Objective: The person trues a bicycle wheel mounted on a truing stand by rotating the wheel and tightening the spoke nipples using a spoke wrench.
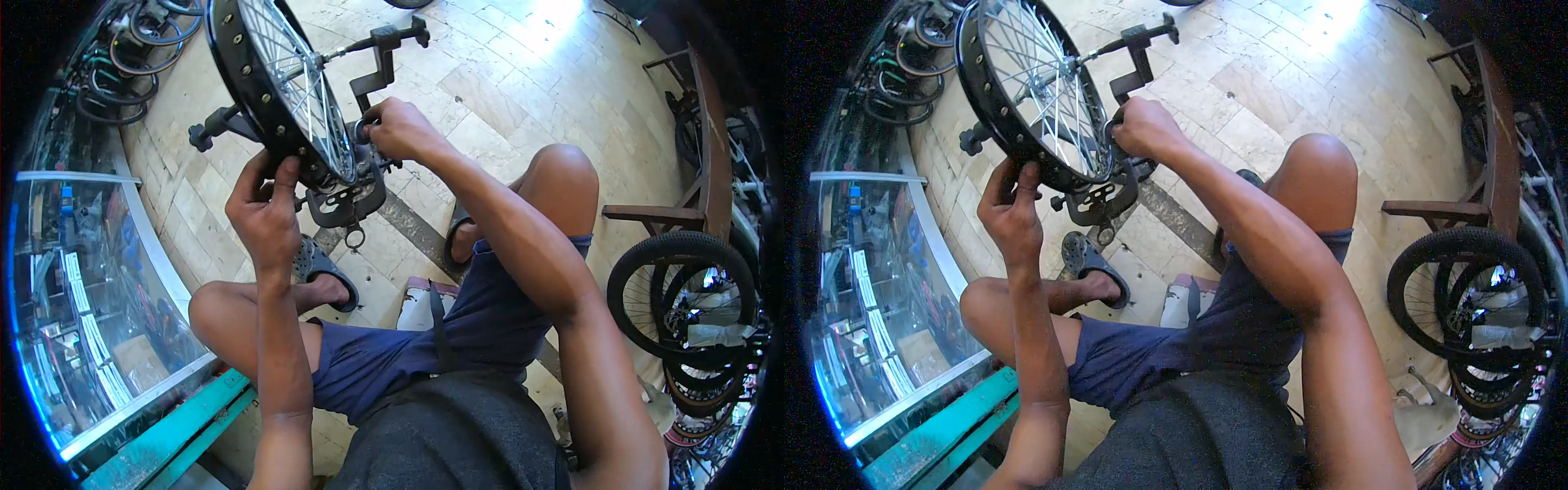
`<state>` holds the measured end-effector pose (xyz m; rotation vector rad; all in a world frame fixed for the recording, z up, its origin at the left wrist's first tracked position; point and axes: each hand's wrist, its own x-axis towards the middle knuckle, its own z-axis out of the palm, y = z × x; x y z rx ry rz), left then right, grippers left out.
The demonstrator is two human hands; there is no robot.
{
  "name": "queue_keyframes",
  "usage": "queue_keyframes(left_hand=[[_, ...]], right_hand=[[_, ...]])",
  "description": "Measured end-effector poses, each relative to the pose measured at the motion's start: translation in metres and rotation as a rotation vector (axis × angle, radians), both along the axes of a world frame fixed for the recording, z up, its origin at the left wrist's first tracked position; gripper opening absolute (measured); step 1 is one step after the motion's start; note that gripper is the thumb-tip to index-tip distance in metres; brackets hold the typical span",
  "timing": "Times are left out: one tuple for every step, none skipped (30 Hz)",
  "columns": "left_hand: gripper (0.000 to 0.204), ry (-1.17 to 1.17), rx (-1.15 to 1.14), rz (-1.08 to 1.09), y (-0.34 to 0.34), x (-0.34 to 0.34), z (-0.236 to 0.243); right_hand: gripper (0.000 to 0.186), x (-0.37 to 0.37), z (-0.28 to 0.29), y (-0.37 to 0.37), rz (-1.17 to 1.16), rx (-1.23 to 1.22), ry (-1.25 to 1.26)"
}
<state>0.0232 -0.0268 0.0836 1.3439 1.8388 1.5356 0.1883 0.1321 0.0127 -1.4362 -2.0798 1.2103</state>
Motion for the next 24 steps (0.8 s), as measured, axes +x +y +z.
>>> queue_keyframes(left_hand=[[0.031, -0.023, 0.001, 0.0, -0.001, -0.001, -0.002], [0.031, -0.046, 0.001, 0.0, 0.0, -0.002, -0.004], [0.031, -0.046, -0.003, -0.006, 0.002, -0.002, -0.002], [0.032, -0.073, 0.038, -0.018, 0.005, -0.003, 0.0], [0.032, -0.1, 0.079, -0.03, 0.008, -0.003, 0.005], [0.032, -0.127, 0.12, -0.042, 0.011, -0.003, 0.008], [0.032, -0.154, 0.16, -0.053, 0.012, -0.003, 0.009], [0.032, -0.153, 0.162, -0.06, 0.013, -0.004, 0.007], [0.031, -0.159, 0.13, -0.075, 0.012, -0.005, 0.0], [0.029, -0.165, 0.096, -0.09, 0.009, -0.006, -0.007], [0.028, -0.171, 0.062, -0.106, 0.007, -0.007, -0.013], [0.027, -0.177, 0.028, -0.12, 0.007, -0.01, -0.019], [0.027, -0.177, 0.025, -0.118, 0.006, -0.011, -0.019], [0.025, -0.293, 0.024, -0.122, 0.007, -0.012, -0.02], [0.023, -0.409, 0.024, -0.124, 0.009, -0.014, -0.022], [0.022, -0.526, 0.025, -0.123, 0.011, -0.016, -0.023], [0.021, -0.642, 0.028, -0.119, 0.014, -0.02, -0.025], [0.019, -0.559, -0.142, -0.133, 0.012, -0.034, -0.043], [0.019, -0.478, -0.313, -0.142, 0.011, -0.048, -0.06], [0.019, -0.49, -0.309, -0.122, 0.014, -0.046, -0.065], [0.019, -0.481, -0.34, -0.127, 0.015, -0.04, -0.061], [0.019, -0.472, -0.372, -0.131, 0.016, -0.033, -0.058], [0.018, -0.465, -0.407, -0.146, 0.018, -0.023, -0.055], [0.018, -0.458, -0.441, -0.162, 0.02, -0.017, -0.052]], right_hand=[[0.028, -0.001, -0.004, 0.001, 0.014, -0.002, -0.013], [0.028, 0.0, -0.008, 0.003, 0.027, -0.004, -0.026], [0.028, -0.001, -0.007, 0.002, 0.021, -0.008, -0.026], [0.027, -0.001, -0.006, 0.002, 0.022, -0.02, -0.03], [0.027, -0.002, -0.006, 0.002, 0.024, -0.031, -0.033], [0.027, -0.002, -0.005, 0.002, 0.025, -0.043, -0.036], [0.027, -0.002, -0.004, 0.001, 0.027, -0.054, -0.039], [0.027, -0.003, -0.005, 0.003, 0.02, -0.052, -0.038], [0.027, -0.003, -0.006, 0.003, 0.034, -0.055, -0.036], [0.027, -0.004, -0.008, 0.002, 0.048, -0.06, -0.035], [0.027, -0.004, -0.01, 0.002, 0.062, -0.065, -0.034], [0.027, -0.002, -0.011, 0.003, 0.076, -0.069, -0.033], [0.027, -0.002, -0.01, 0.001, 0.078, -0.073, -0.033], [0.026, -0.002, -0.008, 0.0, 0.102, -0.069, -0.056], [0.026, -0.003, -0.007, -0.001, 0.128, -0.065, -0.08], [0.025, -0.005, -0.005, -0.002, 0.157, -0.061, -0.104], [0.025, -0.007, -0.003, -0.004, 0.188, -0.056, -0.128], [0.025, -0.013, 0.0, -0.007, 0.221, -0.032, -0.113], [0.025, -0.014, 0.004, -0.009, 0.256, -0.008, -0.097], [0.025, -0.007, 0.004, -0.009, 0.278, -0.011, -0.105], [0.025, -0.002, 0.009, -0.01, 0.293, -0.029, -0.087], [0.026, -0.001, 0.013, -0.011, 0.309, -0.047, -0.068], [0.026, 0.0, 0.013, -0.012, 0.325, -0.047, -0.072], [0.026, 0.001, 0.013, -0.013, 0.321, -0.071, -0.057]])
